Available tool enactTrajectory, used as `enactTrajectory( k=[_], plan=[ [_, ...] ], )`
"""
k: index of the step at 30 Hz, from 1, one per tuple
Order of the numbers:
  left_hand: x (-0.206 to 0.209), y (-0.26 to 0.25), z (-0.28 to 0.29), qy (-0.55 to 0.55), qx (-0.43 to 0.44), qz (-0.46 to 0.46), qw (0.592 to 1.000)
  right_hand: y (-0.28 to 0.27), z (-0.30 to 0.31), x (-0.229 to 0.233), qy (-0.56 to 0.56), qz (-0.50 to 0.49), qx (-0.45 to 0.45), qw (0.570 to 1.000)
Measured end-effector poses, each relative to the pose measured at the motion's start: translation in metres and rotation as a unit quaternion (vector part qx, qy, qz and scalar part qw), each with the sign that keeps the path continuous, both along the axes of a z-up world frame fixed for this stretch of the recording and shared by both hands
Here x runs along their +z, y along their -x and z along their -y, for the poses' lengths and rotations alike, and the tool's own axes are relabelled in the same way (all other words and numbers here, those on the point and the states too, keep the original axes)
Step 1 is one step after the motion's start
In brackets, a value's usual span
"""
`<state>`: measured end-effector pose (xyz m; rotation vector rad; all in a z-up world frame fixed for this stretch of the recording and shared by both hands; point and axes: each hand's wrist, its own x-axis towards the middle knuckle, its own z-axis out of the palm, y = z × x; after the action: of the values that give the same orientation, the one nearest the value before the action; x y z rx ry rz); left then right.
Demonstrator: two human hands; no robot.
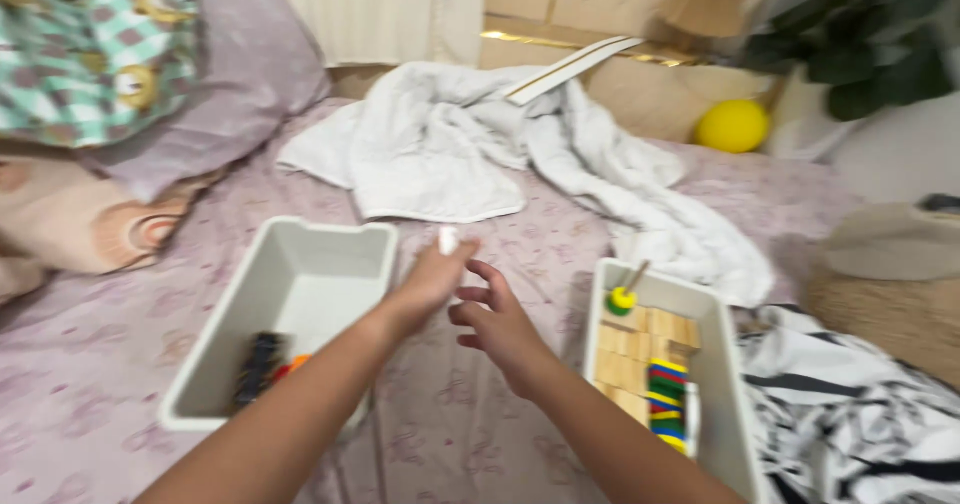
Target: Organizing toy blocks and cars into bins on a bed and adjusting wall trim.
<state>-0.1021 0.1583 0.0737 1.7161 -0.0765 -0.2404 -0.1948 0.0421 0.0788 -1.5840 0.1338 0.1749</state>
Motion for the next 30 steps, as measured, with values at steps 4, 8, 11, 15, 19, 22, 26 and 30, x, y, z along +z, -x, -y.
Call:
enactTrajectory(
  k=[4,8,11,15,19,22,26,30],
  plan=[
    [0.013,0.025,0.072,0.0,-0.07,0.02,0.997,0.016,0.06,0.007,-0.018,-0.015,-0.052,0.998],
    [0.013,0.033,0.102,-0.092,-0.178,0.073,0.977,0.018,0.122,-0.024,0.022,0.017,-0.019,0.999],
    [-0.009,0.017,0.095,-0.123,-0.225,0.095,0.962,0.02,0.144,-0.027,0.031,-0.022,-0.006,0.999],
    [0.002,0.0,0.038,-0.058,-0.132,0.042,0.989,0.03,0.15,-0.008,0.024,-0.085,-0.035,0.996],
    [-0.029,-0.037,-0.03,0.005,-0.097,0.01,0.995,0.03,0.152,-0.015,0.051,-0.097,-0.026,0.994],
    [-0.02,-0.035,-0.053,0.023,-0.133,-0.08,0.988,0.023,0.138,-0.026,0.073,-0.106,-0.01,0.992],
    [0.03,-0.026,-0.059,-0.033,-0.08,-0.022,0.996,0.002,0.082,-0.036,0.132,-0.147,0.058,0.979],
    [0.044,-0.032,-0.066,-0.084,-0.04,0.071,0.993,-0.024,-0.001,-0.056,0.05,-0.109,0.155,0.981]
  ],
)
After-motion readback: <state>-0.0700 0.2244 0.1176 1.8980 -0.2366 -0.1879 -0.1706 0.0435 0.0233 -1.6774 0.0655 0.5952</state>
